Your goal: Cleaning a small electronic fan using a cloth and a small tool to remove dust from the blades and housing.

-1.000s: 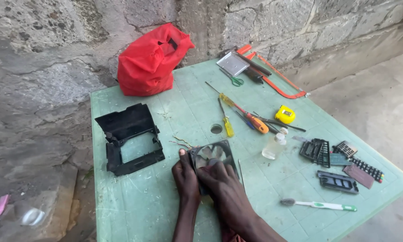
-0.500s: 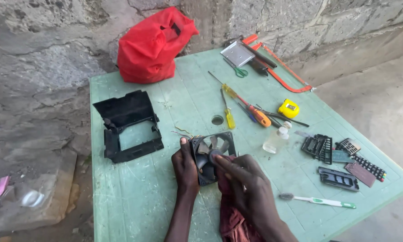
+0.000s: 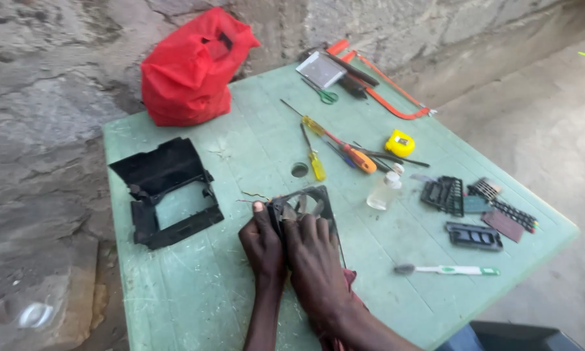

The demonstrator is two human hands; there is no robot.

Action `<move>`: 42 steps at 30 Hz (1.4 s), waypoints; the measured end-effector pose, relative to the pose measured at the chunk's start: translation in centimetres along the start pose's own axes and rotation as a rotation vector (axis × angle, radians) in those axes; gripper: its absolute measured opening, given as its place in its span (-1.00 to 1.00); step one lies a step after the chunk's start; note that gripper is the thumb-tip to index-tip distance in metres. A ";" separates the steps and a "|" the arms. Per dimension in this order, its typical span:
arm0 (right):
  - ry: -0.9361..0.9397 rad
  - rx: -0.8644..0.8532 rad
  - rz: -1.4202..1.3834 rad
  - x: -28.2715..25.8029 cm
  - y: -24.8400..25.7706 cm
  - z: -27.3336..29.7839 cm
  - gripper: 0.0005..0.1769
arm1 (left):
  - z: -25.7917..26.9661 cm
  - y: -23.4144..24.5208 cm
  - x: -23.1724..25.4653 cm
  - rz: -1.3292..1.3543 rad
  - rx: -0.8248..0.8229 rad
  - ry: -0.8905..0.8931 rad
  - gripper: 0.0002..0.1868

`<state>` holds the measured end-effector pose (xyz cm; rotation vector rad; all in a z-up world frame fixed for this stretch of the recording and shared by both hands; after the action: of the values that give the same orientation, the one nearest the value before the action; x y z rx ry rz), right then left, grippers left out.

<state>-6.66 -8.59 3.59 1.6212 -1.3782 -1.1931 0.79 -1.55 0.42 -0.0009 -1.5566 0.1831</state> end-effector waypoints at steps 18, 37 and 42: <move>-0.137 -0.043 -0.447 3.1 0.4 2.9 -0.85 | 0.4 -0.1 0.1 -0.018 -0.035 -0.202 -0.38; -0.102 -0.297 -0.164 1.6 0.7 -0.5 -0.26 | -0.6 0.3 -1.8 -0.024 -0.040 -0.008 -0.36; 0.188 0.045 -0.474 1.6 1.6 -0.8 -0.67 | -0.6 0.5 -1.9 0.038 -0.014 0.018 -0.37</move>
<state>-6.44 -10.54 4.94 2.1084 -0.9348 -1.2325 1.34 -1.20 -1.58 -0.0433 -1.5404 0.2022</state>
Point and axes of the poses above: each hand's wrist, its own z-axis away from the middle knuckle, its own y-axis out of the back of the hand, x = y × z, the point moved 4 cm from there along -z, towards the middle knuckle, and after that the axes turned 4 degrees about -x, right-handed, at the moved point
